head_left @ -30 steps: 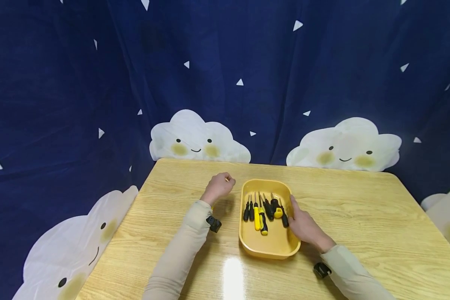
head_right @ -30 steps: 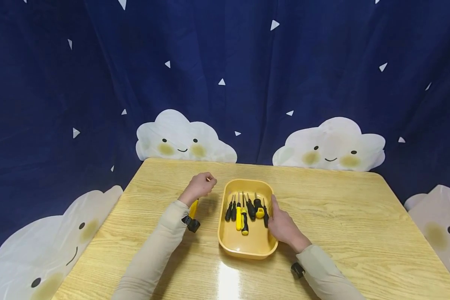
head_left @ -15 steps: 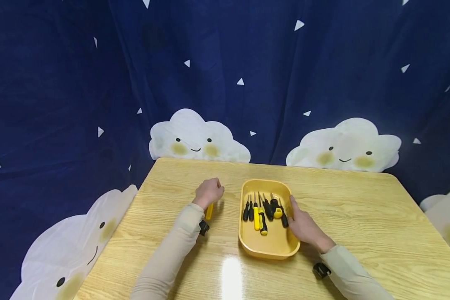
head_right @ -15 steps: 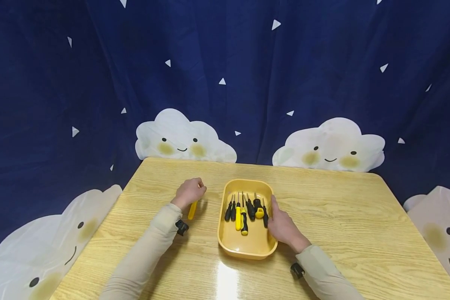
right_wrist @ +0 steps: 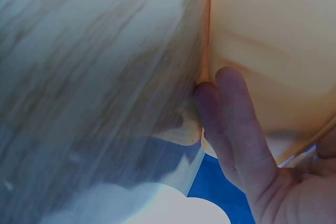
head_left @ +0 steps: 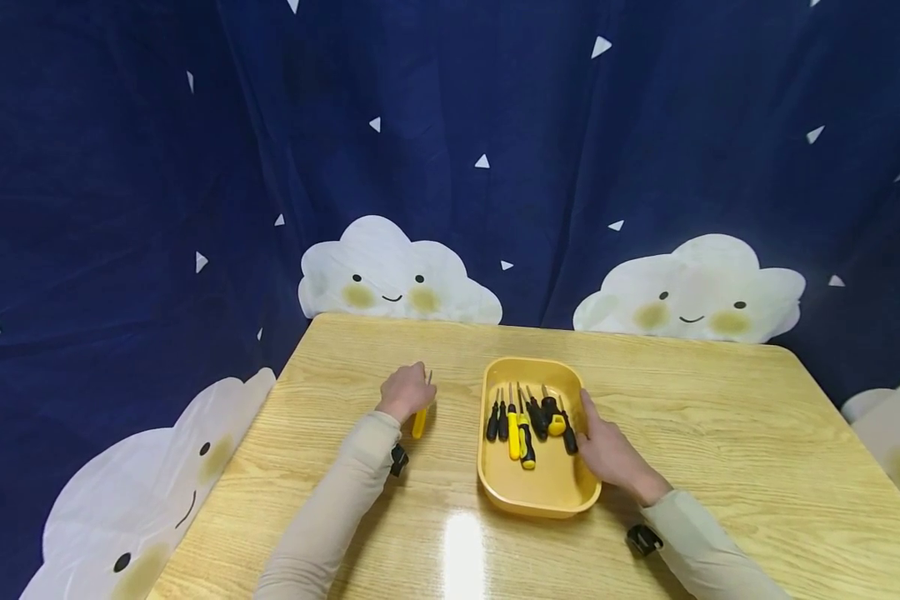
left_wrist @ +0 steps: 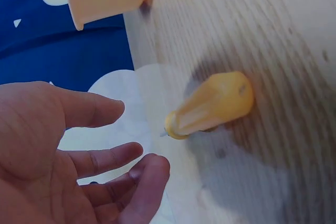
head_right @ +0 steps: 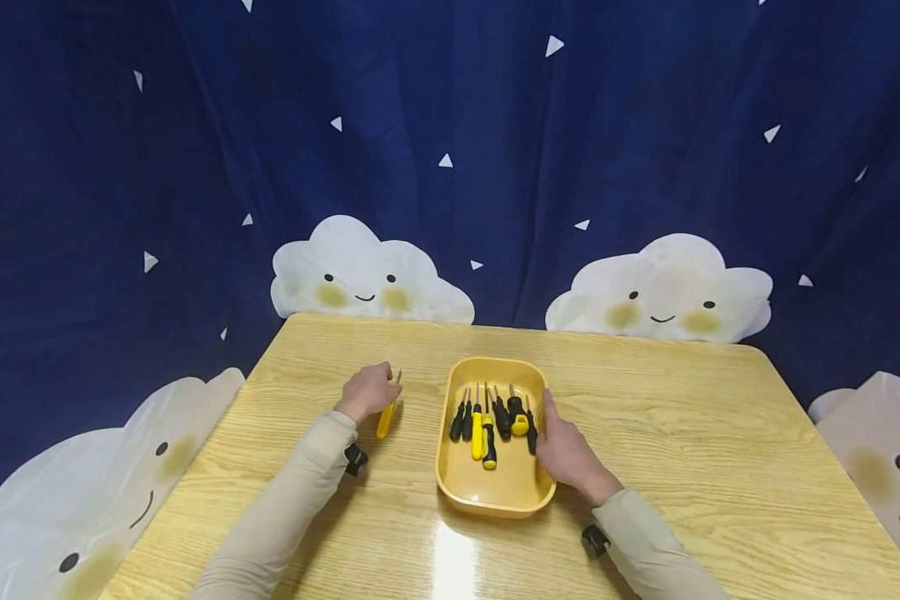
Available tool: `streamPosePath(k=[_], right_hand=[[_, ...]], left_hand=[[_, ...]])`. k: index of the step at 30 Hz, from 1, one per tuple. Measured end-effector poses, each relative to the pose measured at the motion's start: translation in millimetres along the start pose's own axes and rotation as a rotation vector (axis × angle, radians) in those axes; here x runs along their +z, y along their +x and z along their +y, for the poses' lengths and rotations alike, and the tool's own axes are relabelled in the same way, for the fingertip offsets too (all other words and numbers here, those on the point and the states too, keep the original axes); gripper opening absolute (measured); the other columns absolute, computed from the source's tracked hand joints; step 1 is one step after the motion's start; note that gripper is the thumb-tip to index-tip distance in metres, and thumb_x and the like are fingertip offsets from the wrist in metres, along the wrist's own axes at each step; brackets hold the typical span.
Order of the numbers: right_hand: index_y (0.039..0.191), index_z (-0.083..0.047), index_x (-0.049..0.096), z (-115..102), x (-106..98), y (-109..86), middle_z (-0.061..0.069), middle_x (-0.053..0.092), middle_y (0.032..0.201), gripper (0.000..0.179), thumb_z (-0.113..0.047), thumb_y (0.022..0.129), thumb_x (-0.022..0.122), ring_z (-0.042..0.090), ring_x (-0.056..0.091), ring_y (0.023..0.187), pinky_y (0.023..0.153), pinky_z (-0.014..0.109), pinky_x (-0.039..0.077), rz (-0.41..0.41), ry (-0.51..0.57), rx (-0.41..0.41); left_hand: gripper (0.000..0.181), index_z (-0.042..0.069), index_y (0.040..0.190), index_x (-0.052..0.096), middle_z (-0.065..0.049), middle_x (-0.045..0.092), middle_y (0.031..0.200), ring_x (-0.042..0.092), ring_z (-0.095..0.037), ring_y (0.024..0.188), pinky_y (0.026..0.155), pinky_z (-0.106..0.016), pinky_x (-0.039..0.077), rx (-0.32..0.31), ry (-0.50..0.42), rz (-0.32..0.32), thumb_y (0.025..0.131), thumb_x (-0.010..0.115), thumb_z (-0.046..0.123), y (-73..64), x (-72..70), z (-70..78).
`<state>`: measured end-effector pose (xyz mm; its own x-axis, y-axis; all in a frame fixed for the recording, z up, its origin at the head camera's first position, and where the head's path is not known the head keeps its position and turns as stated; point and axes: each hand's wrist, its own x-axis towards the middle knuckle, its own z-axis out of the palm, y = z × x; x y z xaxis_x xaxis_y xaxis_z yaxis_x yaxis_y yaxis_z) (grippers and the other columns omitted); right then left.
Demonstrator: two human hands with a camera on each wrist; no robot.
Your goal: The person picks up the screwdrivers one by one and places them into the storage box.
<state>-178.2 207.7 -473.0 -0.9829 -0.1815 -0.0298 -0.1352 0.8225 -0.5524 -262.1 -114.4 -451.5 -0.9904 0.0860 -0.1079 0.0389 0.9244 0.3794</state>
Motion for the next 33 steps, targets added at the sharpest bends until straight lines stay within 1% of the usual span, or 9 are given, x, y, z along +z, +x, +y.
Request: streamPosePath(k=[3,6,9,12,14,18,25,29,33], right_hand=[[0.150,0.002,0.000,0.3,-0.1,0.4,0.029,0.061,0.092,0.071,-0.007,0.094,0.042,0.018,0.053,0.059,0.062,0.036,0.046,-0.005,0.005,0.004],[0.150,0.002,-0.001,0.4,-0.4,0.8,0.029,0.061,0.092,0.071,-0.007,0.094,0.042,0.018,0.053,0.058,0.061,0.035,0.046,-0.006,0.007,0.004],[0.150,0.002,0.000,0.5,-0.4,1.0,0.034,0.060,0.099,0.071,-0.008,0.094,0.042,0.019,0.054,0.061,0.064,0.037,0.047,-0.003,0.003,-0.003],[0.150,0.003,0.000,0.6,-0.1,0.8,0.037,0.057,0.107,0.071,-0.008,0.094,0.043,0.020,0.055,0.064,0.067,0.039,0.047,-0.002,-0.002,-0.008],[0.150,0.002,0.000,0.2,0.0,0.4,0.038,0.056,0.109,0.071,-0.008,0.094,0.043,0.021,0.056,0.066,0.068,0.039,0.048,-0.002,0.001,-0.004],[0.150,0.003,0.001,-0.5,-0.2,-0.6,0.039,0.056,0.107,0.071,-0.007,0.094,0.043,0.022,0.057,0.066,0.067,0.040,0.048,0.001,0.002,-0.004],[0.150,0.003,0.002,-0.9,-0.5,-1.0,0.033,0.059,0.098,0.071,-0.007,0.094,0.044,0.020,0.054,0.061,0.061,0.037,0.047,0.001,-0.001,-0.006],[0.150,0.002,0.000,-0.3,0.1,0.5,0.028,0.061,0.090,0.071,-0.007,0.094,0.043,0.018,0.052,0.056,0.056,0.033,0.045,-0.007,0.012,0.010],[0.150,0.002,0.001,-0.7,0.0,0.2,0.022,0.060,0.082,0.071,-0.007,0.093,0.043,0.019,0.052,0.056,0.057,0.033,0.045,-0.005,0.007,0.006]], left_hand=[[0.023,0.004,0.101,0.059,-0.010,0.058,0.081,0.054,-0.025,0.069,0.058,-0.040,0.044,-0.004,0.009,-0.006,0.090,0.056,0.024,-0.8,0.3,-1.4],[0.027,0.004,0.105,0.059,-0.010,0.058,0.081,0.055,-0.024,0.067,0.057,-0.039,0.044,-0.006,0.019,-0.027,0.090,0.058,0.026,-2.4,0.7,-2.1],[0.028,0.005,0.102,0.059,-0.008,0.059,0.078,0.055,-0.023,0.064,0.055,-0.037,0.044,-0.007,0.034,-0.049,0.089,0.060,0.029,-3.3,2.8,-3.0],[0.028,0.006,0.099,0.059,-0.006,0.059,0.077,0.056,-0.022,0.067,0.056,-0.038,0.045,-0.010,0.047,-0.054,0.085,0.064,0.030,-3.5,6.4,-4.7],[0.026,0.007,0.095,0.059,-0.007,0.060,0.078,0.057,-0.023,0.070,0.058,-0.040,0.046,-0.011,0.056,-0.048,0.083,0.066,0.029,-3.2,9.3,-6.4],[0.025,0.006,0.095,0.059,-0.007,0.060,0.079,0.058,-0.024,0.071,0.060,-0.041,0.048,-0.019,0.060,-0.050,0.082,0.068,0.026,-2.0,15.3,-11.0],[0.019,0.005,0.098,0.061,-0.007,0.059,0.077,0.056,-0.022,0.065,0.058,-0.040,0.047,-0.023,0.063,-0.063,0.084,0.066,0.018,-2.9,19.0,-12.9],[0.014,0.006,0.095,0.062,-0.006,0.059,0.077,0.056,-0.022,0.067,0.059,-0.041,0.048,-0.017,0.101,-0.042,0.083,0.064,0.014,-2.0,20.7,-11.6],[0.014,0.007,0.095,0.062,-0.007,0.061,0.079,0.058,-0.023,0.068,0.059,-0.041,0.049,-0.009,0.123,-0.033,0.083,0.064,0.014,-1.2,21.9,-10.8]])
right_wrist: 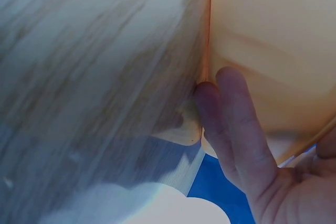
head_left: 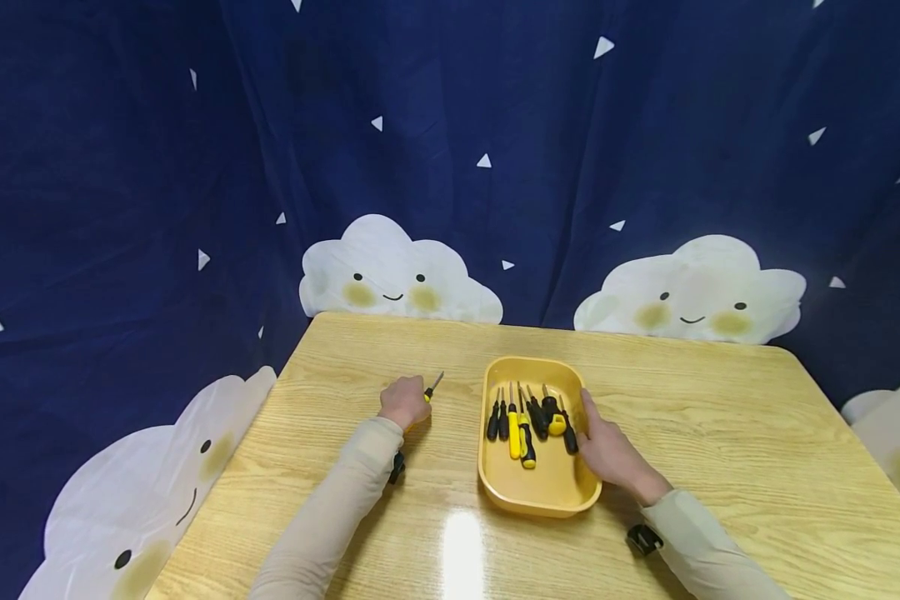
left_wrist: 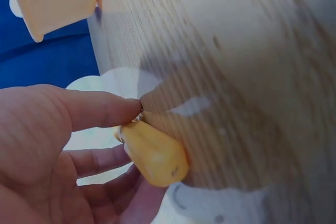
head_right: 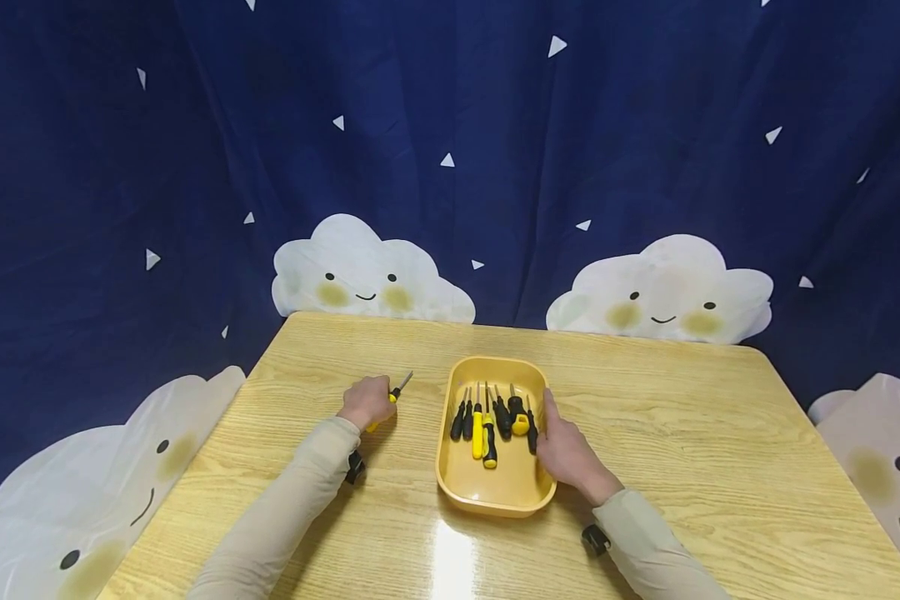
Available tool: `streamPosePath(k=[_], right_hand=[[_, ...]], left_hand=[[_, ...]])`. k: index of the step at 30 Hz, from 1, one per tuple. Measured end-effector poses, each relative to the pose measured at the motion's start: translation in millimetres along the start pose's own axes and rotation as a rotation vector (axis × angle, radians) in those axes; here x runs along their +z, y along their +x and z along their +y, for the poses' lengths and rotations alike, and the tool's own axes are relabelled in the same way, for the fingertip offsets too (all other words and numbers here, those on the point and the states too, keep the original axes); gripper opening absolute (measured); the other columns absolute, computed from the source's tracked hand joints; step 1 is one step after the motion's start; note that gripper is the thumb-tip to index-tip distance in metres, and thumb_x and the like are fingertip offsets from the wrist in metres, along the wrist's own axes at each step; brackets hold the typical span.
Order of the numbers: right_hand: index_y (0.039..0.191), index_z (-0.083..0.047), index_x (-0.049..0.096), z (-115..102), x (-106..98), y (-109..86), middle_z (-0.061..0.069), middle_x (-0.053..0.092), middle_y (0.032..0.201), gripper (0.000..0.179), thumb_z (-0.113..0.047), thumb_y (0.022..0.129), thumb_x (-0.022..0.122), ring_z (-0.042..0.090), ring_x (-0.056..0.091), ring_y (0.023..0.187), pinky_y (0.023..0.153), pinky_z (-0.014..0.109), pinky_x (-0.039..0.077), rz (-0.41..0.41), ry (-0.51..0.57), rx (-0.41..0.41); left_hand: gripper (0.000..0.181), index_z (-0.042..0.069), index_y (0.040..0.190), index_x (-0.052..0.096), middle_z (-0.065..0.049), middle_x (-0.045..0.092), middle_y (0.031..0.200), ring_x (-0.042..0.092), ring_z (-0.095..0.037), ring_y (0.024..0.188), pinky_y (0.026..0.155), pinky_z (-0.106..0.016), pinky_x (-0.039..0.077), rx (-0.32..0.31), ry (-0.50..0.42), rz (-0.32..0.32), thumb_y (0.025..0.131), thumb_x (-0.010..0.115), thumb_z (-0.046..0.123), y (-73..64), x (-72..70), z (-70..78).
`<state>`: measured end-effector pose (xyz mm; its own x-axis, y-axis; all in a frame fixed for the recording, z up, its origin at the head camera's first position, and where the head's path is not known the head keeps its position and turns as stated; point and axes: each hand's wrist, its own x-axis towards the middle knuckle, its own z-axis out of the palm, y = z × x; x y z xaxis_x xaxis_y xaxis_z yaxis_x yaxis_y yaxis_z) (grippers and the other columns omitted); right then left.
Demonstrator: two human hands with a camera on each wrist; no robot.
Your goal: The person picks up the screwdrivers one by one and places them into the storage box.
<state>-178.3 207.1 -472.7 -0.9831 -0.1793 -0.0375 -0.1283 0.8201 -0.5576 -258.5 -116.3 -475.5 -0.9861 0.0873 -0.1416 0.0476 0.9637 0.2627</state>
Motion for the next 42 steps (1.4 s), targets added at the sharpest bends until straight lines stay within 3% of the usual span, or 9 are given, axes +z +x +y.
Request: streamPosePath(k=[8,14,21,32,38,42], right_hand=[[0.150,0.003,0.002,0.0,0.4,-0.5,0.023,0.061,0.084,0.071,-0.006,0.093,0.043,0.019,0.053,0.059,0.060,0.035,0.046,0.004,-0.006,-0.009],[0.150,0.002,0.000,0.1,0.6,0.4,0.032,0.061,0.098,0.071,-0.007,0.094,0.043,0.019,0.055,0.061,0.063,0.036,0.047,-0.002,0.003,-0.005],[0.150,0.002,0.001,1.0,-0.4,1.0,0.021,0.061,0.083,0.071,-0.006,0.094,0.043,0.018,0.053,0.058,0.060,0.034,0.045,0.003,0.000,-0.009],[0.149,0.004,0.003,2.7,0.0,-0.2,0.034,0.060,0.099,0.070,-0.006,0.093,0.044,0.023,0.056,0.067,0.069,0.041,0.047,0.013,-0.024,-0.032],[0.149,0.005,0.004,0.7,-0.2,-0.9,0.030,0.061,0.093,0.070,-0.006,0.093,0.044,0.023,0.056,0.066,0.068,0.041,0.047,0.015,-0.021,-0.027],[0.149,0.005,0.004,-0.7,-0.6,-1.4,0.035,0.059,0.099,0.070,-0.006,0.092,0.044,0.024,0.057,0.070,0.071,0.043,0.048,0.018,-0.014,-0.026]], left_hand=[[0.021,0.007,0.105,0.063,-0.008,0.063,0.086,0.057,-0.022,0.068,0.059,-0.040,0.049,-0.010,0.001,-0.017,0.085,0.063,0.012,0.1,-1.7,-0.8],[0.018,0.003,0.103,0.062,-0.009,0.060,0.077,0.052,-0.021,0.061,0.052,-0.035,0.042,-0.041,-0.060,-0.029,0.086,0.059,0.010,0.6,-4.4,-2.4],[0.018,0.001,0.103,0.057,-0.010,0.054,0.074,0.051,-0.024,0.062,0.051,-0.036,0.041,-0.064,-0.125,0.004,0.089,0.053,0.012,3.3,-10.0,-6.2],[0.025,0.000,0.110,0.054,-0.011,0.054,0.075,0.050,-0.025,0.062,0.053,-0.037,0.038,-0.088,-0.176,0.014,0.091,0.049,0.014,2.8,-16.4,-8.0],[0.034,0.000,0.123,0.052,-0.012,0.058,0.080,0.052,-0.027,0.064,0.055,-0.039,0.040,-0.084,-0.192,0.034,0.092,0.047,0.014,3.9,-19.0,-6.5],[0.036,0.002,0.124,0.052,-0.014,0.061,0.088,0.055,-0.028,0.068,0.059,-0.041,0.043,-0.072,-0.215,0.055,0.091,0.048,0.015,3.3,-22.2,-2.4]])
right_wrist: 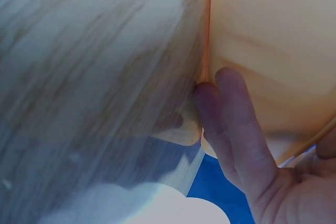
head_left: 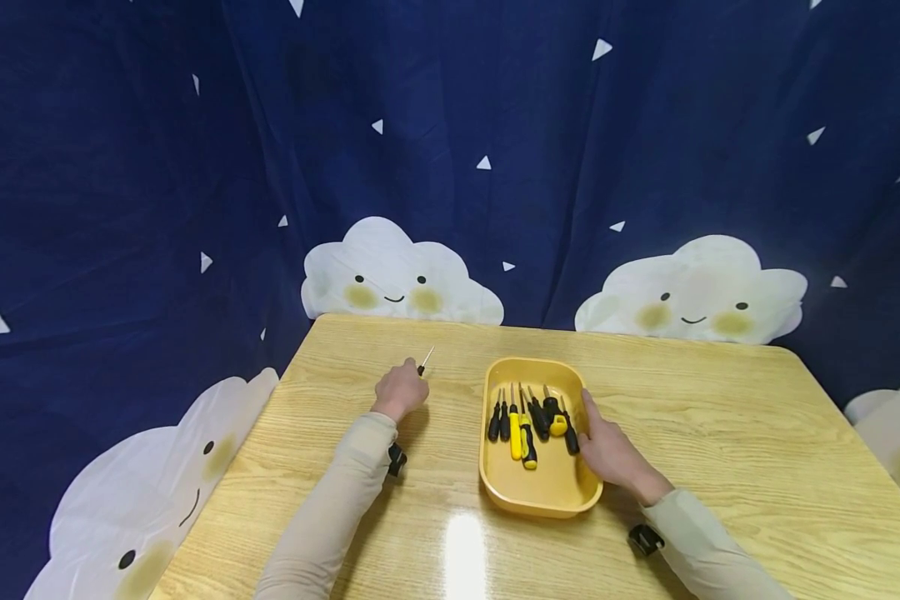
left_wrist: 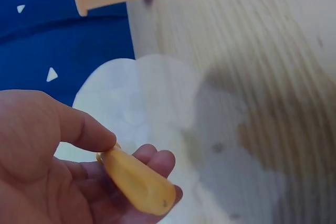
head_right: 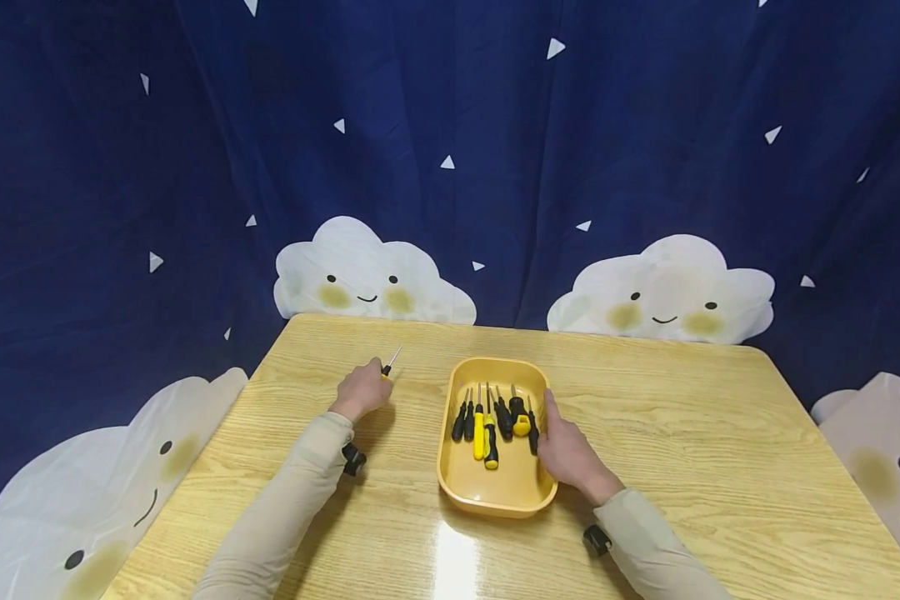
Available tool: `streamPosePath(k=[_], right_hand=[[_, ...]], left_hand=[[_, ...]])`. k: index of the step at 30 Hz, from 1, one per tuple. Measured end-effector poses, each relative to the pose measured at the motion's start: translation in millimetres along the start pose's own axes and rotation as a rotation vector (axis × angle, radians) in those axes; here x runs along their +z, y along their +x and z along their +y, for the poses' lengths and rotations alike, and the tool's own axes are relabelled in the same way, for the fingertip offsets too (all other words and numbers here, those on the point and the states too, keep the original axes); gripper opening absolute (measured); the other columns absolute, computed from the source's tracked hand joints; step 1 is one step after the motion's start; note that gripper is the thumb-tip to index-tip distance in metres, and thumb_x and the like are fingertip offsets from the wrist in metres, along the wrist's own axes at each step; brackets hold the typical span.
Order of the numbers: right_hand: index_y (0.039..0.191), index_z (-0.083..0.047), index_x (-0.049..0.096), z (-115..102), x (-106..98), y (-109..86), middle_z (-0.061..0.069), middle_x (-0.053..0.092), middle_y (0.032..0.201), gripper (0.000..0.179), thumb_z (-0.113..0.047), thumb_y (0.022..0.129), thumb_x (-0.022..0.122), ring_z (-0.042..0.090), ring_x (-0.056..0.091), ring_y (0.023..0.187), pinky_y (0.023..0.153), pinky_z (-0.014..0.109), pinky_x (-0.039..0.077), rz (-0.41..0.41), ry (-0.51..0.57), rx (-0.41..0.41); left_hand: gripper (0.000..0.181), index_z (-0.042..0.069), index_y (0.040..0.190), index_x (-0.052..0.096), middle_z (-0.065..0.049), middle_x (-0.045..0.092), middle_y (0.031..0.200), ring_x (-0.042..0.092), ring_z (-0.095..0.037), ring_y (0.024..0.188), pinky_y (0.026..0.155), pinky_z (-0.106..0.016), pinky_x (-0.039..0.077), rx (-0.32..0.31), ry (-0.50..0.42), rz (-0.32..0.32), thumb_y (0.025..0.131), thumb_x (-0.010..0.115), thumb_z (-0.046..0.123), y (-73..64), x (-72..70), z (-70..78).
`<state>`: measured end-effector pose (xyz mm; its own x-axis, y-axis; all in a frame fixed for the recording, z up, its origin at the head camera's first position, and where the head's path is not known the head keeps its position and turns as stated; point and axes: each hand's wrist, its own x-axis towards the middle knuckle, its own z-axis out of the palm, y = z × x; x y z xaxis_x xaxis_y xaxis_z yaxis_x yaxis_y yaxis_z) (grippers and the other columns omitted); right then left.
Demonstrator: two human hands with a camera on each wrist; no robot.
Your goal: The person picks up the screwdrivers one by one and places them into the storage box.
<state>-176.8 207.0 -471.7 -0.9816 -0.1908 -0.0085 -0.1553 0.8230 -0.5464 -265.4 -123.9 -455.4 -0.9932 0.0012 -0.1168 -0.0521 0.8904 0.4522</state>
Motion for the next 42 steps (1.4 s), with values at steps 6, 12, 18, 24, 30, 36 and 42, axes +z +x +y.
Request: streamPosePath(k=[6,12,18,24,30,36,42], right_hand=[[0.149,0.004,0.003,0.9,1.0,0.8,0.036,0.058,0.103,0.070,-0.007,0.092,0.043,0.024,0.057,0.071,0.073,0.043,0.048,0.002,0.005,-0.004],[0.149,0.005,0.003,0.6,0.7,0.3,0.037,0.058,0.103,0.071,-0.006,0.092,0.044,0.024,0.058,0.071,0.073,0.043,0.048,-0.001,0.003,0.000],[0.149,0.004,0.003,-0.7,0.0,0.2,0.034,0.060,0.099,0.070,-0.007,0.093,0.043,0.022,0.057,0.067,0.069,0.041,0.048,-0.004,0.003,0.008],[0.149,0.005,0.004,-1.9,-0.6,-1.2,0.035,0.059,0.100,0.069,-0.006,0.093,0.043,0.022,0.056,0.066,0.066,0.039,0.048,-0.010,0.006,0.005],[0.149,0.005,0.004,-1.9,-0.7,-1.1,0.033,0.060,0.095,0.069,-0.006,0.093,0.043,0.021,0.056,0.065,0.063,0.037,0.048,-0.012,0.015,0.006],[0.149,0.005,0.004,-0.9,-0.4,-1.0,0.033,0.060,0.096,0.070,-0.006,0.093,0.044,0.022,0.056,0.065,0.064,0.037,0.048,-0.011,0.009,0.009],[0.149,0.005,0.004,-0.6,-0.1,-0.8,0.030,0.061,0.093,0.070,-0.006,0.093,0.043,0.021,0.056,0.065,0.065,0.038,0.048,-0.011,0.011,0.011]], left_hand=[[0.024,0.003,0.110,0.054,-0.011,0.059,0.078,0.052,-0.027,0.060,0.051,-0.038,0.038,0.060,-0.050,0.006,0.091,0.046,0.016,-3.9,-4.3,11.2],[0.016,0.007,0.098,0.053,-0.011,0.057,0.076,0.053,-0.029,0.063,0.051,-0.038,0.038,0.086,-0.090,0.018,0.089,0.047,0.020,-7.0,-6.6,22.1],[0.020,0.005,0.103,0.055,-0.012,0.061,0.085,0.054,-0.026,0.063,0.055,-0.037,0.041,0.125,-0.180,0.010,0.092,0.050,0.020,-13.4,-9.4,33.6],[0.029,0.000,0.115,0.052,-0.014,0.064,0.080,0.058,-0.024,0.058,0.054,-0.032,0.043,0.165,-0.330,-0.059,0.095,0.048,0.020,-17.0,-6.5,41.8],[0.033,-0.003,0.123,0.046,-0.024,0.064,0.088,0.066,-0.036,0.077,0.053,-0.030,0.048,0.179,-0.479,-0.156,0.097,0.045,0.016,-17.0,-2.6,44.9],[0.032,-0.004,0.123,0.045,-0.015,0.061,0.086,0.065,-0.028,0.071,0.052,-0.030,0.050,0.184,-0.582,-0.181,0.096,0.045,0.011,-20.2,-2.6,52.5],[0.028,-0.005,0.118,0.044,-0.022,0.063,0.089,0.060,-0.018,0.058,0.052,-0.030,0.050,0.192,-0.717,-0.234,0.092,0.043,0.004,-24.3,1.8,63.2]])
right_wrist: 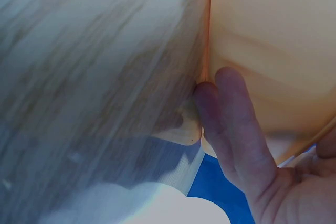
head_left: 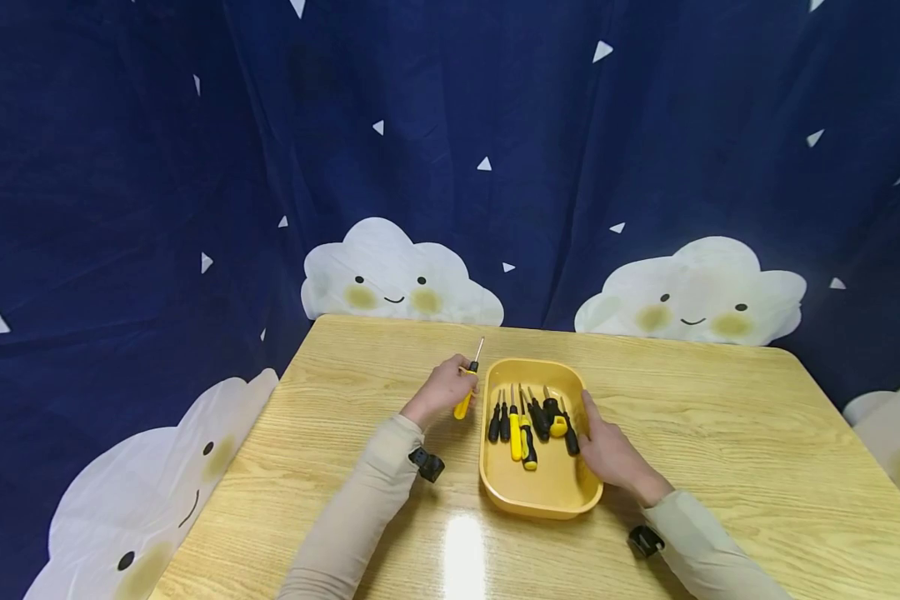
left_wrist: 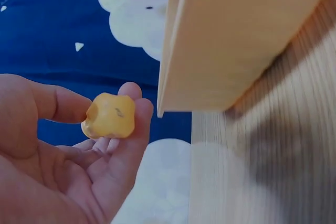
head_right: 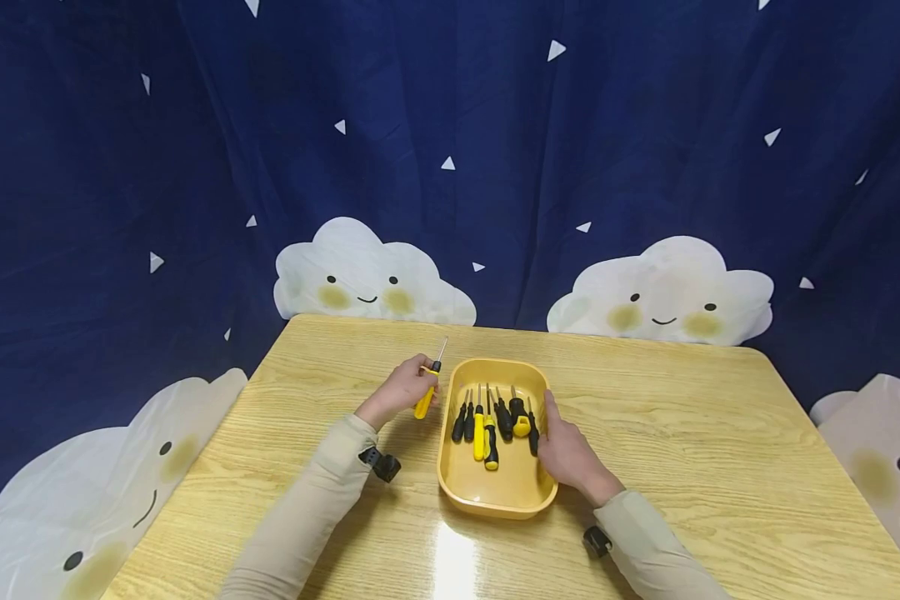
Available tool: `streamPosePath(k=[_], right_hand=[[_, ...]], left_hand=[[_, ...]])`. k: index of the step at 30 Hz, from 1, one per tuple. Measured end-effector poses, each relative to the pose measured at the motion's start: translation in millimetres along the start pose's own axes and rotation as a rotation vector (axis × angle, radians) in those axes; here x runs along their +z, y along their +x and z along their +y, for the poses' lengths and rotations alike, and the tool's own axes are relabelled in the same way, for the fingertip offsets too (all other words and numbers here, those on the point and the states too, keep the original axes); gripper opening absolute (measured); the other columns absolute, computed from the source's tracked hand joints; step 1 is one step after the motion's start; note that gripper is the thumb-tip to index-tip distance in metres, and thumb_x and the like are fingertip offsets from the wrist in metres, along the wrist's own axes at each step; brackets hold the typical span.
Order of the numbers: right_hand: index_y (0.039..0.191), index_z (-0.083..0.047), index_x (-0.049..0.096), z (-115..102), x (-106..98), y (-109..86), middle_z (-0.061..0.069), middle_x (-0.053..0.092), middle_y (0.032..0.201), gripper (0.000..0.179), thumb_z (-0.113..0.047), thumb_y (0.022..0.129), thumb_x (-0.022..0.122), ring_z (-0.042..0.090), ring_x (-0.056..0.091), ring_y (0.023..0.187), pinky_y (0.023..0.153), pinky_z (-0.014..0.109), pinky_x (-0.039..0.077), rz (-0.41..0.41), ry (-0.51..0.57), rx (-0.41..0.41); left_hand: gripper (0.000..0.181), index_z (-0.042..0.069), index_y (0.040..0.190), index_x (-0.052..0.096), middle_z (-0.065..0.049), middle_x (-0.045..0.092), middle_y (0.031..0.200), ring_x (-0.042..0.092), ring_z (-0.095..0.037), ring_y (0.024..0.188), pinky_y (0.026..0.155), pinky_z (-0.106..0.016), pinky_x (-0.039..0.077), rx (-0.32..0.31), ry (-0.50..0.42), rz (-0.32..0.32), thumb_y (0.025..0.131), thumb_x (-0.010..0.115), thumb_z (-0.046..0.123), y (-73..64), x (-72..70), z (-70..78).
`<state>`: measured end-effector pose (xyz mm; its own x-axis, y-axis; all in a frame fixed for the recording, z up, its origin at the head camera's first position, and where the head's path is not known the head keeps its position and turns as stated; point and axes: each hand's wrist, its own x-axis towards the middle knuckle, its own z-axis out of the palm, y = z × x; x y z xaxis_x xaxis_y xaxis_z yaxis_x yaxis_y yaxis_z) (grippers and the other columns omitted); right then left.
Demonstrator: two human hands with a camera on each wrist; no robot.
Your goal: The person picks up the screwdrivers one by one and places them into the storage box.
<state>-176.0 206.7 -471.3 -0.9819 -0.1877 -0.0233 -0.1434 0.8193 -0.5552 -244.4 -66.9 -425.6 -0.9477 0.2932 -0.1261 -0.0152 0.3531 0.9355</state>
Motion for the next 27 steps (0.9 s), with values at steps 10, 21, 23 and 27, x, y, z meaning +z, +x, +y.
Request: streamPosePath(k=[10,21,23,27], right_hand=[[0.149,0.005,0.005,0.0,0.2,-0.6,0.037,0.058,0.104,0.069,-0.007,0.093,0.043,0.024,0.057,0.070,0.070,0.041,0.048,0.001,-0.004,-0.002],[0.149,0.005,0.005,0.7,0.4,0.0,0.032,0.060,0.097,0.069,-0.006,0.093,0.043,0.022,0.056,0.066,0.067,0.039,0.047,0.000,-0.006,0.002],[0.149,0.005,0.005,1.0,0.5,-0.1,0.033,0.060,0.099,0.069,-0.006,0.093,0.043,0.022,0.056,0.067,0.068,0.040,0.047,0.001,-0.009,0.000],[0.149,0.005,0.005,1.0,0.0,-0.4,0.037,0.058,0.104,0.069,-0.006,0.093,0.043,0.024,0.057,0.071,0.071,0.042,0.048,0.002,-0.012,-0.005]], left_hand=[[0.024,-0.003,0.116,0.044,-0.029,0.061,0.097,0.063,-0.041,0.078,0.053,-0.030,0.051,-0.006,-0.102,-0.039,0.092,0.043,0.003,0.0,14.3,8.2],[0.026,-0.004,0.117,0.041,-0.025,0.061,0.093,0.058,-0.022,0.059,0.050,-0.032,0.050,-0.055,-0.228,-0.080,0.092,0.042,0.002,6.2,35.8,17.2],[0.024,-0.003,0.115,0.042,-0.021,0.062,0.089,0.059,-0.020,0.059,0.048,-0.030,0.048,-0.050,-0.211,-0.079,0.092,0.042,0.003,7.6,40.2,19.2],[0.022,-0.002,0.114,0.041,-0.016,0.062,0.085,0.059,-0.022,0.060,0.050,-0.030,0.049,-0.051,-0.215,-0.096,0.093,0.042,0.003,10.4,48.8,24.7]])
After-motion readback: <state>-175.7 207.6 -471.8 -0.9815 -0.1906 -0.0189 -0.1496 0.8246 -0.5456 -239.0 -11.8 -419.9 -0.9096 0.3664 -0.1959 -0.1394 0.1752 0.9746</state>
